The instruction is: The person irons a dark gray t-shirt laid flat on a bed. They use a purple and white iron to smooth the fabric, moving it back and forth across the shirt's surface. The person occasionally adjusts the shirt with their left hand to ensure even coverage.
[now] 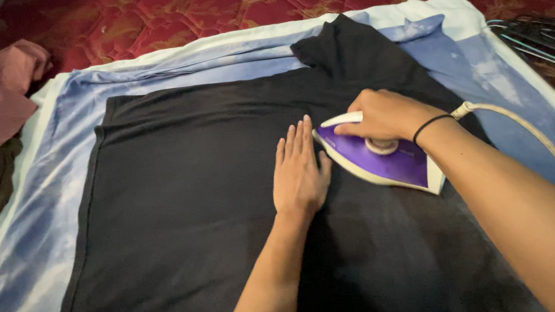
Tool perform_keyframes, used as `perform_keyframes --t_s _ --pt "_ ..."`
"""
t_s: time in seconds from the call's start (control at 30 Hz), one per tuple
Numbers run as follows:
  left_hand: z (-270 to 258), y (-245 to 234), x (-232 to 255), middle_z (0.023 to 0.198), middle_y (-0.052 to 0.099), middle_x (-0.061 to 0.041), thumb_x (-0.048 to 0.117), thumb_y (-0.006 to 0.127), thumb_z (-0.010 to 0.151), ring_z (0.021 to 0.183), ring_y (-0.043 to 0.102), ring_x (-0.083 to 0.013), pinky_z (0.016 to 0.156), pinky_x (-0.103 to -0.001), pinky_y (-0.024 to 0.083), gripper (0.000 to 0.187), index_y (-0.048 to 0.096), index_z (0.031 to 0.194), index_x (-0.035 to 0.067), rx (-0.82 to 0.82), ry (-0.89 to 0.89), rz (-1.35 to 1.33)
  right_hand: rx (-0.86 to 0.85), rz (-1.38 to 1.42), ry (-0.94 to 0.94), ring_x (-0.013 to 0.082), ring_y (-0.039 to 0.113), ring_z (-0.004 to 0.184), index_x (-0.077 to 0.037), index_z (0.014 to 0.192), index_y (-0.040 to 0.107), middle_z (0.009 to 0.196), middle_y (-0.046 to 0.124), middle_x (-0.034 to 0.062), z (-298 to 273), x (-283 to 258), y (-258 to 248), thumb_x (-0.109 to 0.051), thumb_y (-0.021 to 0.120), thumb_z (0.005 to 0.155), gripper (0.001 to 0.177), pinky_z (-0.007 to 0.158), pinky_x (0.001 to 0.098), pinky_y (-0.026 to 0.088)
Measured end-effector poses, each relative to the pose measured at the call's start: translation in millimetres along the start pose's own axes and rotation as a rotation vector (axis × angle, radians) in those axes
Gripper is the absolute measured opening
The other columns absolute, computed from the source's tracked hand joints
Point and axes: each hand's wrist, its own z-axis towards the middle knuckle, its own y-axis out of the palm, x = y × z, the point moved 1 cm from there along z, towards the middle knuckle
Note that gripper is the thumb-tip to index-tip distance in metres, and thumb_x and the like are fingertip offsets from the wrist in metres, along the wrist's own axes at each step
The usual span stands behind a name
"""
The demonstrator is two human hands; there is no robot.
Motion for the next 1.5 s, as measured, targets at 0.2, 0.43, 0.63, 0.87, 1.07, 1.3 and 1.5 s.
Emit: perform_keyframes --t_s 0.2,0.43,0.63,0.87,1.07,1.3,1.5 --pt "1 -1 1 0.161 0.040 -0.016 0.025 0.047 0.099 0.151 0.032 -0.0282 0.124 -0.044 0.021 0.067 0.029 0.158 -0.001 -0.041 -0.001 0.038 -0.041 -0.007 0.034 0.0353 0.078 0.081 -0.010 0.095 0.082 0.084 0.078 0.0205 -35 -14 -6 -0.057 0.073 0.081 0.049 0.080 0.0447 0.059" --pt "0 0 2 0.161 0.039 -0.014 0.029 0.045 0.100 0.152 0.029 -0.0259 0.124 -0.043 0.020 0.063 0.033 0.155 0.001 -0.070 -0.025 0.049 0.213 -0.279 -0.008 0.0333 0.076 0.083 -0.013 0.108 0.075 0.087 0.077 0.0163 -62 -33 -1 -0.059 0.063 0.090 0.051 0.076 0.0451 0.060" --pt "1 2 1 0.161 0.037 -0.016 0.030 0.046 0.100 0.152 0.027 -0.0270 0.124 -0.044 0.019 0.061 0.038 0.152 0.000 -0.082 -0.014 0.089 0.318 -0.304 -0.027 0.0332 0.075 0.077 -0.011 0.103 0.073 0.082 0.076 0.0152 -55 -33 8 -0.055 0.062 0.093 0.047 0.069 0.0455 0.060" --pt "1 1 1 0.160 0.039 -0.016 0.028 0.048 0.098 0.152 0.030 -0.0279 0.124 -0.044 0.021 0.059 0.043 0.150 0.000 -0.052 0.003 0.070 0.412 -0.384 -0.053 0.0360 0.074 0.073 -0.011 0.100 0.073 0.078 0.074 0.0174 -33 -28 9 -0.057 0.062 0.094 0.047 0.063 0.0457 0.059" --pt "1 4 -2 0.160 0.040 -0.017 0.028 0.050 0.098 0.151 0.032 -0.0290 0.124 -0.045 0.022 0.060 0.044 0.151 -0.001 -0.034 0.006 0.056 0.462 -0.378 -0.071 0.0370 0.074 0.074 -0.011 0.097 0.075 0.078 0.074 0.0177 -6 -23 8 -0.056 0.064 0.093 0.047 0.063 0.0463 0.059" --pt "0 3 -1 0.160 0.041 -0.017 0.028 0.049 0.098 0.152 0.032 -0.0287 0.124 -0.045 0.021 0.060 0.044 0.150 0.000 -0.030 0.005 0.048 0.438 -0.378 -0.113 0.0362 0.075 0.076 -0.009 0.096 0.076 0.080 0.075 0.0165 5 -11 6 -0.054 0.068 0.093 0.046 0.067 0.0474 0.059" --pt "0 1 0 0.161 0.039 -0.015 0.029 0.048 0.098 0.152 0.030 -0.0275 0.124 -0.044 0.020 0.060 0.042 0.152 0.001 -0.061 -0.014 0.049 0.373 -0.442 -0.055 0.0360 0.075 0.079 -0.012 0.099 0.078 0.083 0.075 0.0161 -8 18 -4 -0.061 0.066 0.090 0.051 0.068 0.0472 0.060"
